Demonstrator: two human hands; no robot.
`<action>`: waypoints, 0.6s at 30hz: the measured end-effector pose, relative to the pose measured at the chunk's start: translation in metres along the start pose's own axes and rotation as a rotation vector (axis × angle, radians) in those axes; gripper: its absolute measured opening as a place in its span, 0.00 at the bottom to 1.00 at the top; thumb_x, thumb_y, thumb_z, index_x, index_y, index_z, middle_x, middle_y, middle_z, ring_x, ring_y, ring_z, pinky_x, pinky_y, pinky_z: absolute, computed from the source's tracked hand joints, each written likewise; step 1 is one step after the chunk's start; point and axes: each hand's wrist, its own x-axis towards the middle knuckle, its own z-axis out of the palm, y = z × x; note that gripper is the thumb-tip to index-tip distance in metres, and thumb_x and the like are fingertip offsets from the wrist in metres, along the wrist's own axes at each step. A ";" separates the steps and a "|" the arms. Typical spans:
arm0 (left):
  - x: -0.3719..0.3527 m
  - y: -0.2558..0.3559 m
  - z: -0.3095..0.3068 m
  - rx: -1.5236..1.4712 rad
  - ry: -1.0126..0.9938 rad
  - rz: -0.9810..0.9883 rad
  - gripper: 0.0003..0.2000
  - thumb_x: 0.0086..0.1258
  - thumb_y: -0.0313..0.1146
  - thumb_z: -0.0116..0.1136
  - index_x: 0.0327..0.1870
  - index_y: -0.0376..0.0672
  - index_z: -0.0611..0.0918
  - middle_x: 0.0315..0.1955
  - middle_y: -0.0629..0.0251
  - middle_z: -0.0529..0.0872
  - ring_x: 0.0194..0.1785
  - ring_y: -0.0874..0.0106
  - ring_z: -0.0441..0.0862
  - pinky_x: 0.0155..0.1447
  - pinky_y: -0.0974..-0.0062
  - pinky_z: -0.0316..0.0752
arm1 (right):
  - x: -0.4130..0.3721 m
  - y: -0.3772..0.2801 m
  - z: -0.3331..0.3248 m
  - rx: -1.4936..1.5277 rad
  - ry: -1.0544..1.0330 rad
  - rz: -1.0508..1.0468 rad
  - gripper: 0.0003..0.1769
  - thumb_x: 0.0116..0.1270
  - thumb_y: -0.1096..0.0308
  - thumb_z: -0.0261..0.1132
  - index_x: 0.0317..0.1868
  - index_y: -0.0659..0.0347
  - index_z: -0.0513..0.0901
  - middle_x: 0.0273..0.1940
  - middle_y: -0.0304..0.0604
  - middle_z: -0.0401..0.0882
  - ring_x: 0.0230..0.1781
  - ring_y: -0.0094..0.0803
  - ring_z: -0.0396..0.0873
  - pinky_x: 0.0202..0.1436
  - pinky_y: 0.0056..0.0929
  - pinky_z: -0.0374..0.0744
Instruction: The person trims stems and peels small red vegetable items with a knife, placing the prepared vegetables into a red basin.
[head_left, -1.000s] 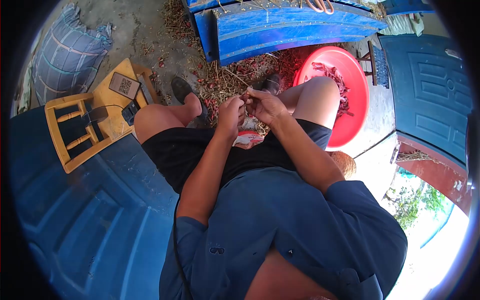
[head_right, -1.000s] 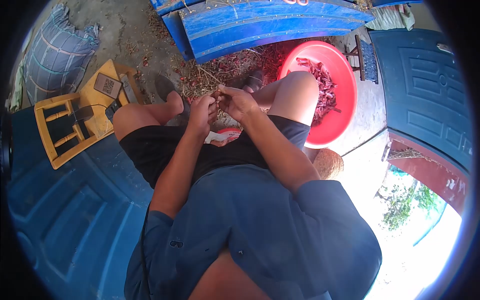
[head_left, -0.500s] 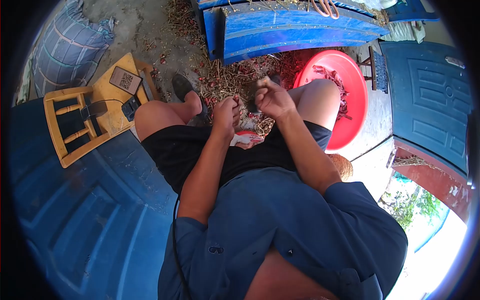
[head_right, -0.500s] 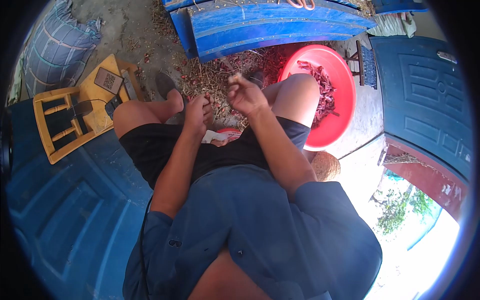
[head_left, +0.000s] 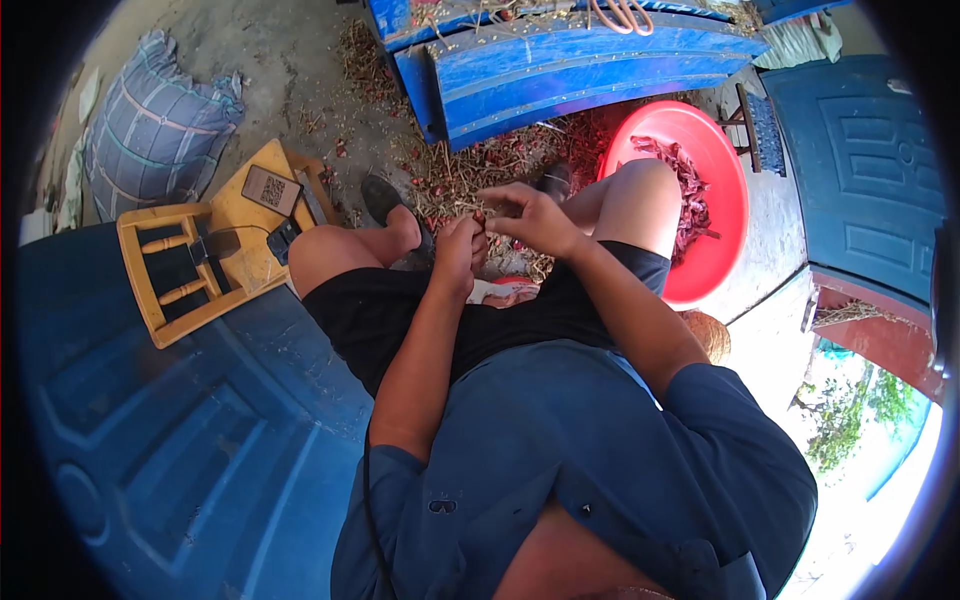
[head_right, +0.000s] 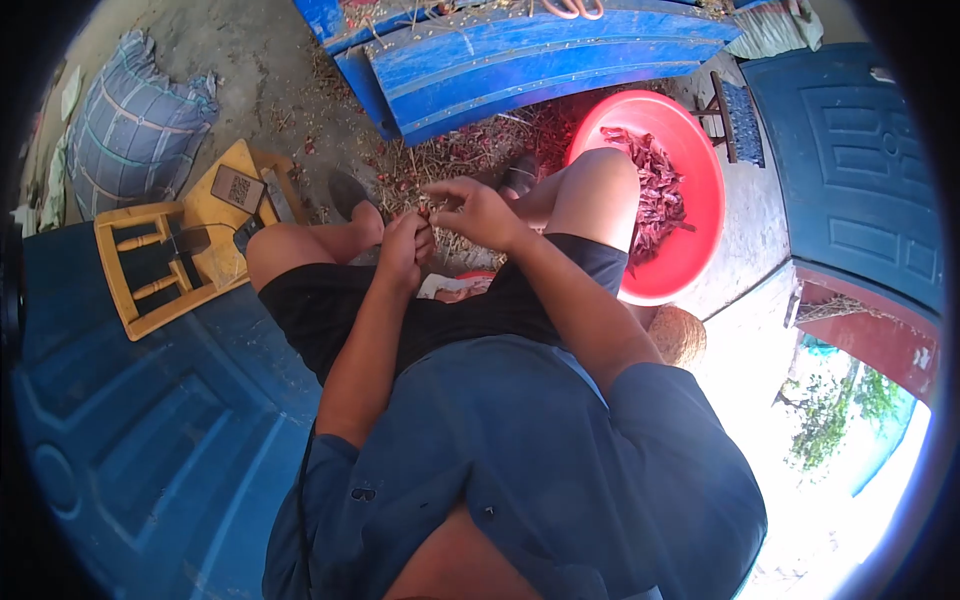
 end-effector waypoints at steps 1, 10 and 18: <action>-0.001 -0.006 0.001 -0.013 0.050 -0.025 0.03 0.70 0.29 0.48 0.36 0.47 0.75 0.17 0.80 0.64 0.16 0.85 0.59 0.18 0.82 0.52 | 0.004 0.011 0.001 -0.142 -0.049 -0.215 0.21 0.63 0.69 0.71 0.57 0.61 0.82 0.44 0.44 0.84 0.41 0.31 0.82 0.47 0.30 0.79; -0.020 -0.006 0.016 0.174 0.016 -0.044 0.06 0.70 0.27 0.50 0.43 0.38 0.78 0.20 0.79 0.66 0.19 0.86 0.62 0.21 0.86 0.55 | -0.018 -0.017 -0.050 -0.320 0.158 -0.356 0.09 0.62 0.69 0.70 0.42 0.61 0.86 0.39 0.47 0.84 0.43 0.40 0.83 0.49 0.36 0.79; -0.006 -0.026 0.006 0.196 0.039 -0.057 0.09 0.71 0.27 0.49 0.43 0.36 0.82 0.19 0.80 0.67 0.19 0.86 0.60 0.22 0.85 0.54 | -0.128 -0.027 -0.253 -1.051 1.091 -0.159 0.18 0.59 0.73 0.68 0.52 0.57 0.86 0.45 0.45 0.83 0.41 0.36 0.86 0.50 0.33 0.83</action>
